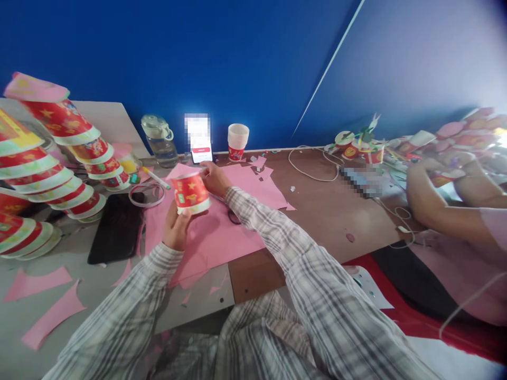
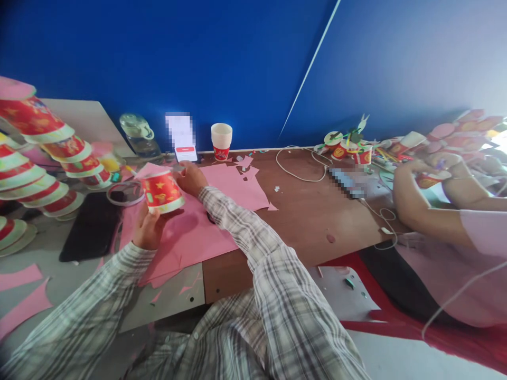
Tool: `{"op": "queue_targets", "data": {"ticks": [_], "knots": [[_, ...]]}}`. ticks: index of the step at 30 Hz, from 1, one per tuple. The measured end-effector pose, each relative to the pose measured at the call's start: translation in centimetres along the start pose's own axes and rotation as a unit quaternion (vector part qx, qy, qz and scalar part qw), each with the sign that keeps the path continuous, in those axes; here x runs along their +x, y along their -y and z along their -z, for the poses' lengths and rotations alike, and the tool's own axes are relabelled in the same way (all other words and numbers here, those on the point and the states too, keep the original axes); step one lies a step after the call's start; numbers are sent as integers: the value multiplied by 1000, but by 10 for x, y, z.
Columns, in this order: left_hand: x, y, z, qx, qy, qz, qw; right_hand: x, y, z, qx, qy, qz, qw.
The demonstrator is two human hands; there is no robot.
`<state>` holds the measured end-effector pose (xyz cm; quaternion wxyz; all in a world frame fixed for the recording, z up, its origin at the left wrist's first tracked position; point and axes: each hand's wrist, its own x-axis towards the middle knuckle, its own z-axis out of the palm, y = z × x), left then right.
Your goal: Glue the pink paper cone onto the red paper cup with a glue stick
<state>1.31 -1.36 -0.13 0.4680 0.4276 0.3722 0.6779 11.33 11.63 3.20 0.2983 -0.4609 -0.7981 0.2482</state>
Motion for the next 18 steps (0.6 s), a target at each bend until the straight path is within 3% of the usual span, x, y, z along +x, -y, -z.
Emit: {"op": "queue_targets", "data": {"ticks": [5,7,9,12,18], "knots": [[9,-2,1,-93,-27,93,991,-39,15,27,141,8,-55,988],[10,-5,1,-103,-23,125,987,-59,19,31,298,18,-91,950],[11,-7,0,-108,-10,144,984,-75,20,30,376,16,-123,918],[11,-10,-1,-112,-4,161,981,-88,18,22,405,-8,-142,903],[11,-12,-2,-128,10,176,976,-96,11,5,423,-46,-93,900]]}}
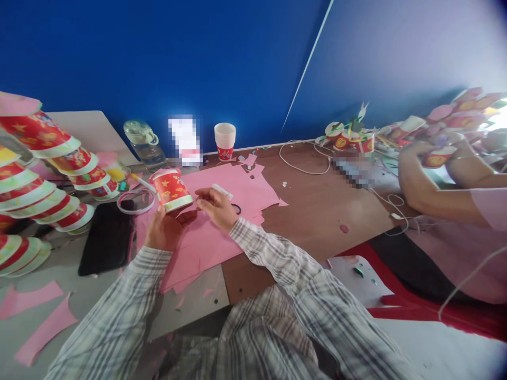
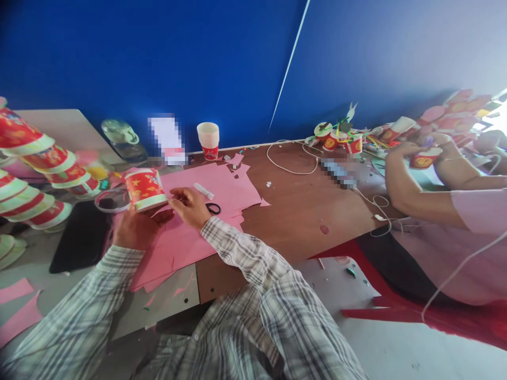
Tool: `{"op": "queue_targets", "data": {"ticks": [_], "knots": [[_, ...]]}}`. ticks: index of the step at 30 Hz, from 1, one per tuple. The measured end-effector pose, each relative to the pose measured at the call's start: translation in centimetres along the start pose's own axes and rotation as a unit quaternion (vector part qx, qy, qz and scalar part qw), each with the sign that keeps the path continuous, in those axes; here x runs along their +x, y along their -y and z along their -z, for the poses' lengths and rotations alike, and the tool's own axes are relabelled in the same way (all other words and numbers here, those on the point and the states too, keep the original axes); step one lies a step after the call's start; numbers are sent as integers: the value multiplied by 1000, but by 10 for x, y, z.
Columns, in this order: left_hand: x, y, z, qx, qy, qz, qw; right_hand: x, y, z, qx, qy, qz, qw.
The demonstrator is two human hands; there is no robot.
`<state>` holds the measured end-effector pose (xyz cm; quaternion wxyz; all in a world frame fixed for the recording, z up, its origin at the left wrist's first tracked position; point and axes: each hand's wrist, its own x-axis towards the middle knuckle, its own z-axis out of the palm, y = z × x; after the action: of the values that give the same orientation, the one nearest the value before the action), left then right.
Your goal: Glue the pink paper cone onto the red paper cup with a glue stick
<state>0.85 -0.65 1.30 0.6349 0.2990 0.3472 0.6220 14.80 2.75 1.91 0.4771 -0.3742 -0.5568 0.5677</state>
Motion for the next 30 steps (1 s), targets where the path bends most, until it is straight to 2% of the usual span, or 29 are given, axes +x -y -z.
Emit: {"op": "queue_targets", "data": {"ticks": [3,6,8,10,15,18,26,30], "knots": [[0,-1,0,-10,5,9,1000,-3,-8,1,-42,-28,54,997],[0,-1,1,-19,1,12,1000,-4,-14,5,-121,-87,112,982],[1,-2,2,-21,-11,12,1000,-4,-16,7,-158,-108,127,973],[1,-3,2,-25,-26,11,999,-6,-17,8,-193,-98,143,966],[2,-4,2,-36,-38,1,999,-14,-22,1,-296,-3,195,935],[3,-3,4,-31,-39,0,999,-16,-22,-1,-340,31,209,916],[3,-3,4,-32,-55,1,998,-12,-24,4,-399,17,188,897],[4,-4,5,-33,-67,3,997,-3,-24,12,-427,-21,172,887]]}}
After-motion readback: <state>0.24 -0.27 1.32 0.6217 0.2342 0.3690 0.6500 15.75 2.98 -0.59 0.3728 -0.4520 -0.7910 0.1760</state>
